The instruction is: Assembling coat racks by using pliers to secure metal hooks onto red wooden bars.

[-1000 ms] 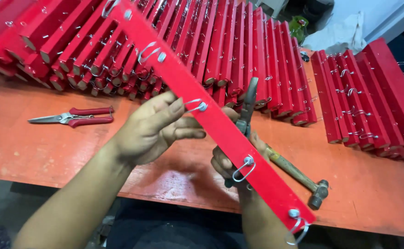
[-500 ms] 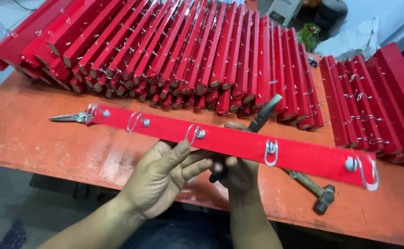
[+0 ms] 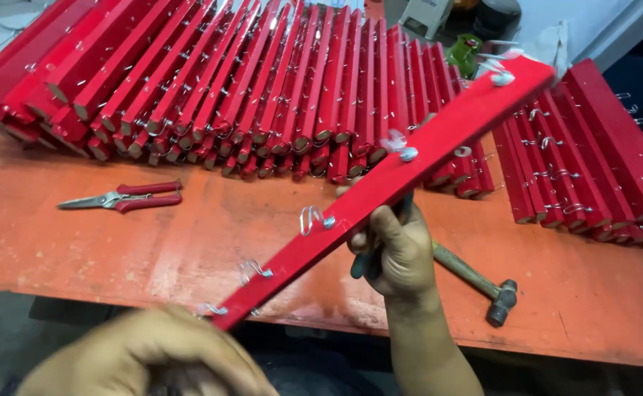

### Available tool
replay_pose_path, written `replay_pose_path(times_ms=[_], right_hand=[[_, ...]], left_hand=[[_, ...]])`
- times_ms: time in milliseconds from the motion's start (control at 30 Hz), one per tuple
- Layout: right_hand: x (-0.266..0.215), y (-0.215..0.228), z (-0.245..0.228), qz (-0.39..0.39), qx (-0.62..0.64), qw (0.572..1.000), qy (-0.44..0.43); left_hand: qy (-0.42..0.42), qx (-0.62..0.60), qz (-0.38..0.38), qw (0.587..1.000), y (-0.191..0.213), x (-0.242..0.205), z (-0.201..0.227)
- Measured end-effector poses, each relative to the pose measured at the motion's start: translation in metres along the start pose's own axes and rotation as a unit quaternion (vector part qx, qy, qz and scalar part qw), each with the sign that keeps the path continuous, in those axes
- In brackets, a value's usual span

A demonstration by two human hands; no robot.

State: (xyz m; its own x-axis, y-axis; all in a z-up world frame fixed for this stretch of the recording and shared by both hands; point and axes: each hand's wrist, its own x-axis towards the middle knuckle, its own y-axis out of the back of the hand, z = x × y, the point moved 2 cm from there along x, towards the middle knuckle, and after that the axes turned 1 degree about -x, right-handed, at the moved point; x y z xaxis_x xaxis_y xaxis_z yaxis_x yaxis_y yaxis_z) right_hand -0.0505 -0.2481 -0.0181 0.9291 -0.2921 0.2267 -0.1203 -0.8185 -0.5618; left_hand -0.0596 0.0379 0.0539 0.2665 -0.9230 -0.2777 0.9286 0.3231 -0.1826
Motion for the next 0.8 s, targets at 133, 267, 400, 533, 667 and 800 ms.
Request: replay_pose_path(times_ms=[133,267,400,533,667,800], right_hand=[[-0.012,-0.007,0.01,-0.027,-0.046,0.996,-0.074],[-0.021,-0.022,0.02,-0.073,-0.116,0.98,-0.147],[-0.028,-0.03,0.03,-0.104,-0.192,0.959,-0.183],[-0.033,-0.031,0.043,-0.084,-0.173,0.958,-0.214],[-0.036,-0.026,0.05,-0.078,-0.212,0.949,-0.22],[-0.039,-0.019,0.056,-0.089,-0.196,0.95,-0.225]], left_hand=[[-0.282,0.116,0.244,0.921,0.02,0.007,0.012],[-0.412,0.366,0.344,0.76,0.04,0.038,0.02],[-0.458,0.381,0.351,0.722,0.048,0.05,0.006],[-0.482,0.402,0.315,0.713,0.06,0.052,-0.009],[-0.434,0.371,0.297,0.766,0.074,0.052,-0.022],[-0.388,0.16,0.221,0.88,0.09,0.066,-0.013]])
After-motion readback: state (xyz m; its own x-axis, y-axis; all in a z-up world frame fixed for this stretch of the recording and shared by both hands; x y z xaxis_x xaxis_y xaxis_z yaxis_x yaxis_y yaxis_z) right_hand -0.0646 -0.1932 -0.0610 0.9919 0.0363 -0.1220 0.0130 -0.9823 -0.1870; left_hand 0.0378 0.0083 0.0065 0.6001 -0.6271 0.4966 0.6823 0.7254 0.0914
